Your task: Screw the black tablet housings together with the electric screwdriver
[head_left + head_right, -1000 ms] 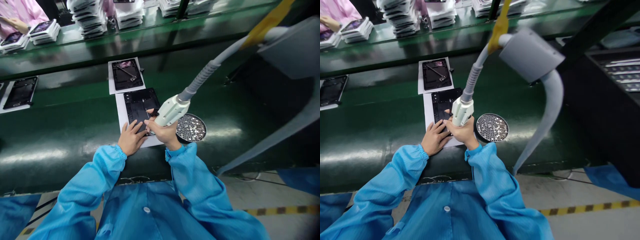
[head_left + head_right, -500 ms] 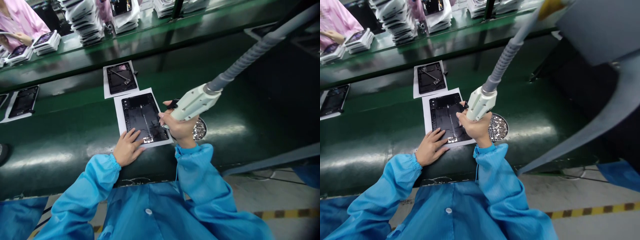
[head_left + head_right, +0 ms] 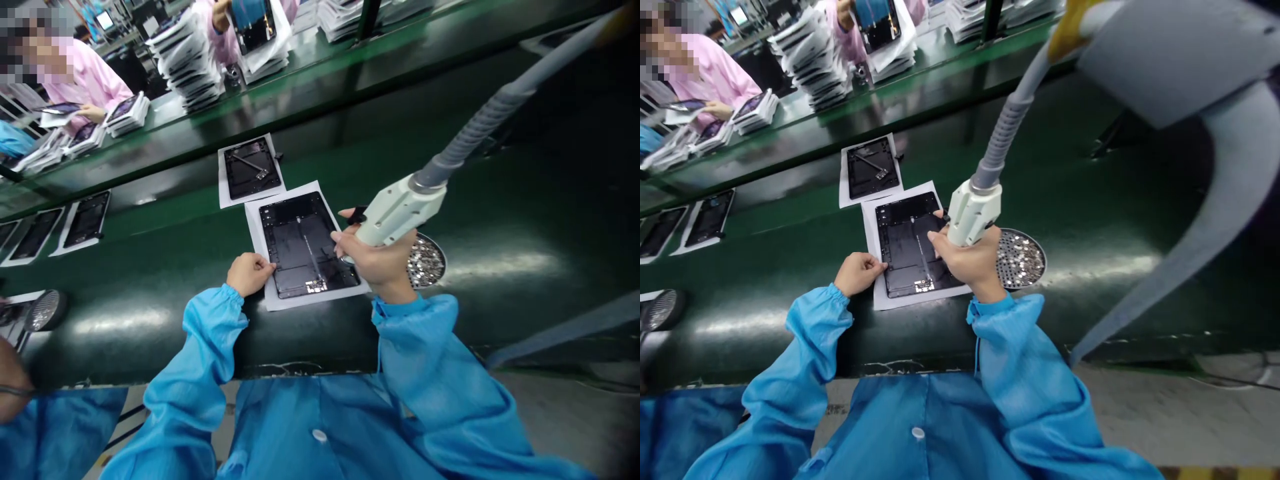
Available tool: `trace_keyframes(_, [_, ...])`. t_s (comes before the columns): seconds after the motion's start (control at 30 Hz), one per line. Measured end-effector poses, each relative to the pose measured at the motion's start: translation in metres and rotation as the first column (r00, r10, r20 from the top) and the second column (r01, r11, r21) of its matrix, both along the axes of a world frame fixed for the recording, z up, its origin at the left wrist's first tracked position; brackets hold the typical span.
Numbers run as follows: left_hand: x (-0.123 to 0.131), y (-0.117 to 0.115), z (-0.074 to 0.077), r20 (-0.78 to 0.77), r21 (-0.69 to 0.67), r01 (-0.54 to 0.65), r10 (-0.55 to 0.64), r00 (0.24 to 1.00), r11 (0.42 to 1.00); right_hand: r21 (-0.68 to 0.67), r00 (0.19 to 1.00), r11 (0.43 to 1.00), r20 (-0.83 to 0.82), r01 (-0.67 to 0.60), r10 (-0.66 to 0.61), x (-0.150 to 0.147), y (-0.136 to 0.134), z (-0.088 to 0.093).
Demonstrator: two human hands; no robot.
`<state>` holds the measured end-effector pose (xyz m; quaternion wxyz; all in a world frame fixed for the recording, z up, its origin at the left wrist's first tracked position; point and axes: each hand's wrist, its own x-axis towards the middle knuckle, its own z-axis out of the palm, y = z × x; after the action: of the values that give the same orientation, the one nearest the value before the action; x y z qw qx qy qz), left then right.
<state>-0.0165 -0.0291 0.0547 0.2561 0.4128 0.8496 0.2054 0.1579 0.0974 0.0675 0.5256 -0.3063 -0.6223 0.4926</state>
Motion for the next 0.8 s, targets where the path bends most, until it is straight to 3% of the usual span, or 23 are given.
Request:
trace_keyframes(0.1, [-0.004, -0.005, -0.006, 0.063, 0.253, -0.143, 0.131, 0.989, 0.957, -0.005, 0.999, 1.0, 0.038, -0.002, 0.002, 0.001, -0.001, 0.001])
trace_keyframes(0.2, [-0.017, -0.009, -0.005, 0.129, 0.501, -0.341, 0.321, 0.938, 0.795, -0.034, 0.997, 0.999, 0.07, -0.011, 0.014, 0.0, -0.002, -0.002])
trace_keyframes(0.27, [-0.034, -0.01, 0.0, 0.159, 0.597, -0.396, 0.382, 0.911, 0.697, -0.047, 0.996, 0.998, 0.084, -0.034, 0.037, -0.003, -0.003, -0.007])
trace_keyframes(0.33, [-0.06, -0.008, 0.009, 0.146, 0.645, -0.404, 0.415, 0.898, 0.648, -0.04, 0.993, 0.997, 0.092, -0.069, 0.073, -0.008, -0.002, -0.012])
trace_keyframes(0.47, [-0.129, 0.0, 0.033, -0.055, 0.657, -0.384, 0.549, 0.834, 0.649, -0.036, 0.986, 0.992, 0.117, -0.117, 0.12, -0.016, -0.001, -0.015])
trace_keyframes(0.63, [-0.211, 0.01, 0.072, -0.222, 0.647, -0.37, 0.63, 0.745, 0.666, -0.045, 0.984, 0.991, 0.124, -0.123, 0.127, -0.02, 0.0, -0.013])
trace_keyframes(0.8, [-0.257, 0.006, 0.104, -0.451, 0.512, -0.456, 0.68, 0.578, 0.728, -0.028, 0.98, 0.989, 0.136, -0.145, 0.148, -0.021, 0.003, -0.017])
